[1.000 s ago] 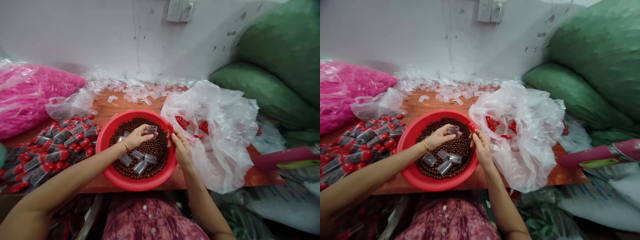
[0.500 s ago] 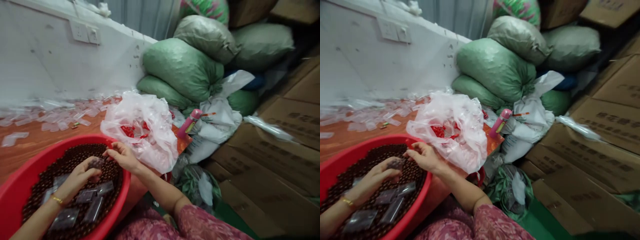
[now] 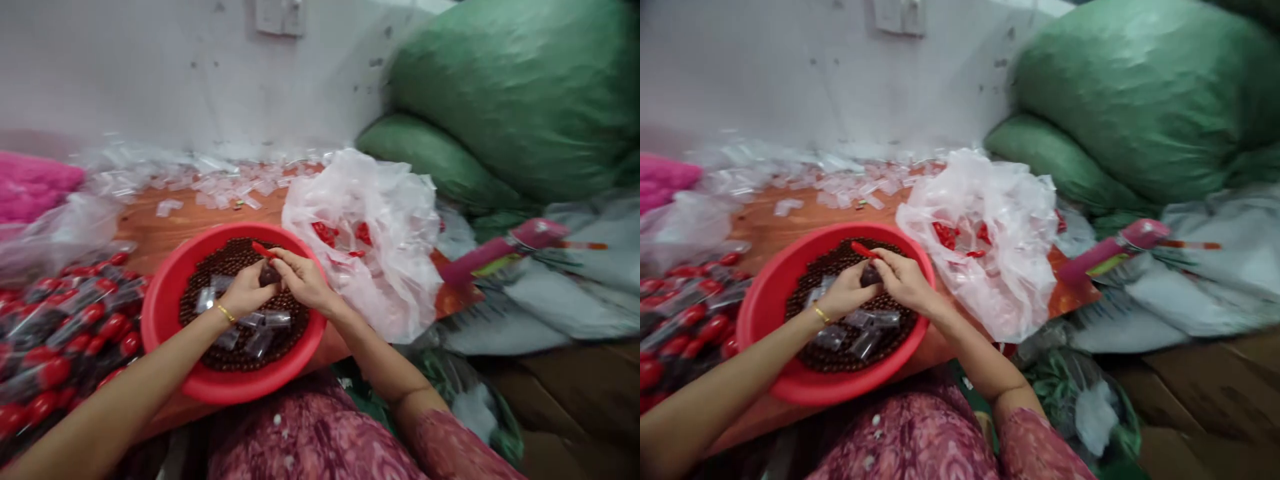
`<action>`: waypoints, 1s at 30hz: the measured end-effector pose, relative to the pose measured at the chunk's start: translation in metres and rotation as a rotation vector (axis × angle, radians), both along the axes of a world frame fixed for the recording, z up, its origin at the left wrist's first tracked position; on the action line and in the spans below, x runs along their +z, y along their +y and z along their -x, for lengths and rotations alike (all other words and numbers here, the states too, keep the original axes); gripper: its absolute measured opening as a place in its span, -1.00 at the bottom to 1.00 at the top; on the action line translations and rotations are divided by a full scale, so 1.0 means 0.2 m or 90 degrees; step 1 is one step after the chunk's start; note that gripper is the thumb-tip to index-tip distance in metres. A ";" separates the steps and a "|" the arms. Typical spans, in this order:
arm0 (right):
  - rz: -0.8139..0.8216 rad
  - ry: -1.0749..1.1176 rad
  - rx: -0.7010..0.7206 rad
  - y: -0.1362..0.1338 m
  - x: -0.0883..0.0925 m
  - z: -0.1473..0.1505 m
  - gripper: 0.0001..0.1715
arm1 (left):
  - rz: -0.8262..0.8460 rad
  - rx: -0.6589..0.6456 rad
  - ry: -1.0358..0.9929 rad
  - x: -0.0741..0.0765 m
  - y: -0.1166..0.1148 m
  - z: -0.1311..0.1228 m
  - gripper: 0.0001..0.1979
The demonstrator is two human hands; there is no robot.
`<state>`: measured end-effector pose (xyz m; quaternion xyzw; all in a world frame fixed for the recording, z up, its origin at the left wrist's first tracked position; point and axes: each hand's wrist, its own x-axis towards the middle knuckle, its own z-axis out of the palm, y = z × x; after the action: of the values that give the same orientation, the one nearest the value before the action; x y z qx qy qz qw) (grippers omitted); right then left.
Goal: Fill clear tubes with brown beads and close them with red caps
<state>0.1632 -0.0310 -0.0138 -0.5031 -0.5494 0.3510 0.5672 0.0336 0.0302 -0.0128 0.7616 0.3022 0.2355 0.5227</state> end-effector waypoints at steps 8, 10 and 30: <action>0.037 0.053 0.042 -0.02 -0.06 -0.04 -0.54 | -0.029 0.002 0.091 -0.05 0.02 0.01 -0.83; 0.055 0.037 0.049 -0.02 -0.07 -0.03 -0.53 | -0.065 0.005 0.136 -0.03 0.01 0.01 -0.82; -0.081 -0.465 0.030 -0.01 0.12 -0.01 -0.38 | -0.026 0.029 0.086 0.02 -0.04 0.00 -0.84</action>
<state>0.1651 -0.0324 0.0098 -0.5463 -0.7476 0.1264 0.3559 0.0344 0.0227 -0.0098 0.7794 0.3490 0.2014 0.4798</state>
